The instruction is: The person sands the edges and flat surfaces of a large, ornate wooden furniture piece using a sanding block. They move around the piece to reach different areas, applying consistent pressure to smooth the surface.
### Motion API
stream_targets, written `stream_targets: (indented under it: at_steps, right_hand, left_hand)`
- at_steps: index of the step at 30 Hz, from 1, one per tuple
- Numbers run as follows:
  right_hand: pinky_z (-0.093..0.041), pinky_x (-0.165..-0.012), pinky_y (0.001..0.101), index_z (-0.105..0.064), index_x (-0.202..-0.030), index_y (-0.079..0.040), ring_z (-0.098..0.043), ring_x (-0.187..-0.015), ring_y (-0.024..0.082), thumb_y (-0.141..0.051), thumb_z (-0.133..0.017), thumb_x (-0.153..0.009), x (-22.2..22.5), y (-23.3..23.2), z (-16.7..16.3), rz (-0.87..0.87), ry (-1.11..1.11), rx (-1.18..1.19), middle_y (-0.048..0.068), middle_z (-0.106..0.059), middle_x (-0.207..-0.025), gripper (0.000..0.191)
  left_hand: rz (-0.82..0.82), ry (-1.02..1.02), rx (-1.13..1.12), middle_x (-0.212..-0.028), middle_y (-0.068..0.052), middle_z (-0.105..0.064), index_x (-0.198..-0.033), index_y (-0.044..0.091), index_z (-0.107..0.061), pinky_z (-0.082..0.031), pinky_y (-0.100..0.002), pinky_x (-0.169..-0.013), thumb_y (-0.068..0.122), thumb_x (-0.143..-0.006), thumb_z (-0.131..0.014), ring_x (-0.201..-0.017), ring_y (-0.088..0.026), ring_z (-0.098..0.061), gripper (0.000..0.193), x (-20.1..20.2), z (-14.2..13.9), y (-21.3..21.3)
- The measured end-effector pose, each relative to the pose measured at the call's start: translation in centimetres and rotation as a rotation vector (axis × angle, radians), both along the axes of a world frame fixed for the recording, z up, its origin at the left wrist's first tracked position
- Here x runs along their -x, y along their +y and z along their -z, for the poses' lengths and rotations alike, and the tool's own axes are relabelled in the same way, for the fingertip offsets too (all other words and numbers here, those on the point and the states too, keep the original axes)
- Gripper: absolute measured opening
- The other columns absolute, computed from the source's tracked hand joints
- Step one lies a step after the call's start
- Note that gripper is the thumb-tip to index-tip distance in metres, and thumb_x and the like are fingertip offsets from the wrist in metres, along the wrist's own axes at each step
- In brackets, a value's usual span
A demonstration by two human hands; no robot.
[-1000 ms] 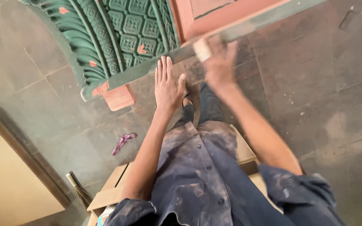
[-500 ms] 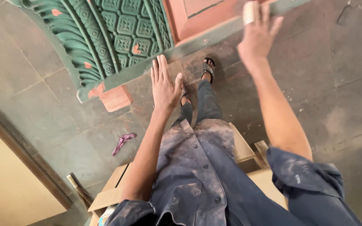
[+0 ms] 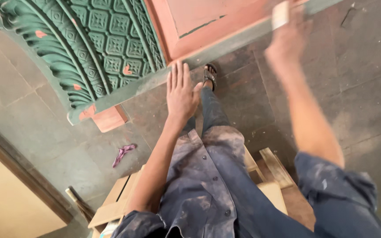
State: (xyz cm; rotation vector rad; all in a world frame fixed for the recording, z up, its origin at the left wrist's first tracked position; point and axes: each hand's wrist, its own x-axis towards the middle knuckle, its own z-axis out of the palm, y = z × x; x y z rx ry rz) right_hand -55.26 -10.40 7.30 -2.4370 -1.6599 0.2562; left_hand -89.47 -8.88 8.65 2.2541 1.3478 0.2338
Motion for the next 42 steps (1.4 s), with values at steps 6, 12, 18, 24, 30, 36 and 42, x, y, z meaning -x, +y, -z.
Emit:
stream_targets:
  at_steps: [6, 12, 18, 24, 30, 36, 42]
  right_hand:
    - [-0.011, -0.127, 0.0634, -0.027, -0.163, -0.001, -0.022, -0.158, 0.044, -0.004, -0.066, -0.09, 8.6, 2.5, 0.7, 0.089, -0.102, -0.102, 0.021, -0.028, -0.17, 0.082]
    - [-0.012, -0.125, 0.0666, -0.035, -0.16, -0.002, -0.025, -0.157, 0.039, 0.001, -0.07, -0.08, 4.8, 0.0, 2.6, -0.15, 0.039, 0.106, 0.017, -0.03, -0.168, 0.087]
    - [-0.012, -0.123, 0.0657, -0.023, -0.163, 0.002, -0.02, -0.155, 0.048, 0.003, -0.064, -0.083, -8.1, 1.7, 0.3, 0.149, 0.007, 0.098, 0.021, -0.025, -0.171, 0.09]
    - [-0.014, -0.125, 0.0628, -0.036, -0.156, 0.002, -0.02, -0.155, 0.048, -0.006, -0.058, -0.087, 11.1, 1.0, 0.0, -0.171, 0.04, 0.057, 0.021, -0.026, -0.168, 0.073]
    - [-0.011, -0.128, 0.0589, -0.041, -0.161, -0.011, -0.019, -0.159, 0.038, -0.022, -0.054, -0.101, 19.0, -1.9, 2.0, -0.495, 0.267, 0.014, 0.007, -0.028, -0.171, 0.062]
    - [-0.01, -0.129, 0.0587, -0.041, -0.162, -0.012, -0.018, -0.161, 0.037, -0.024, -0.05, -0.103, 19.4, -1.6, 3.6, -0.49, 0.206, 0.02, 0.007, -0.027, -0.173, 0.061]
    - [-0.013, -0.127, 0.0565, -0.039, -0.163, -0.009, -0.019, -0.159, 0.038, -0.025, -0.052, -0.104, 27.0, -1.1, 2.8, -0.435, 0.237, -0.025, 0.01, -0.029, -0.171, 0.062]
  left_hand:
    - [-0.026, -0.138, 0.084, -0.169, -0.024, -0.026, -0.16, -0.006, -0.03, -0.016, -0.048, -0.131, 0.04, -0.107, -0.052, -0.159, -0.037, -0.022, 0.074, -4.8, 0.4, 0.5]
    - [0.044, -0.008, 0.019, -0.167, -0.023, -0.026, -0.158, -0.004, -0.03, -0.014, -0.051, -0.128, 0.042, -0.103, -0.055, -0.157, -0.039, -0.021, 0.077, -7.5, 0.8, 1.3]
    - [0.002, 0.023, 0.031, -0.17, -0.018, -0.028, -0.162, 0.001, -0.032, -0.017, -0.049, -0.131, 0.041, -0.106, -0.054, -0.159, -0.035, -0.023, 0.072, -7.3, 1.1, 1.4]
    - [-0.136, 0.082, 0.022, -0.167, -0.021, -0.029, -0.16, -0.003, -0.031, -0.016, -0.051, -0.127, 0.04, -0.103, -0.056, -0.156, -0.039, -0.023, 0.076, -4.3, 0.8, 0.4]
    - [-0.206, -0.083, 0.082, -0.168, -0.022, -0.03, -0.16, 0.001, -0.032, -0.017, -0.047, -0.131, 0.042, -0.105, -0.053, -0.159, -0.038, -0.024, 0.072, -1.2, 0.7, -0.2]
    - [-0.077, -0.088, 0.063, -0.166, -0.019, -0.032, -0.16, -0.001, -0.031, -0.017, -0.047, -0.13, 0.047, -0.105, -0.049, -0.157, -0.033, -0.026, 0.075, -0.6, 0.3, 0.7]
    - [-0.038, -0.003, 0.005, -0.166, -0.017, -0.034, -0.159, -0.001, -0.03, -0.017, -0.046, -0.128, 0.046, -0.105, -0.048, -0.156, -0.027, -0.028, 0.074, 6.9, -1.2, 1.7]
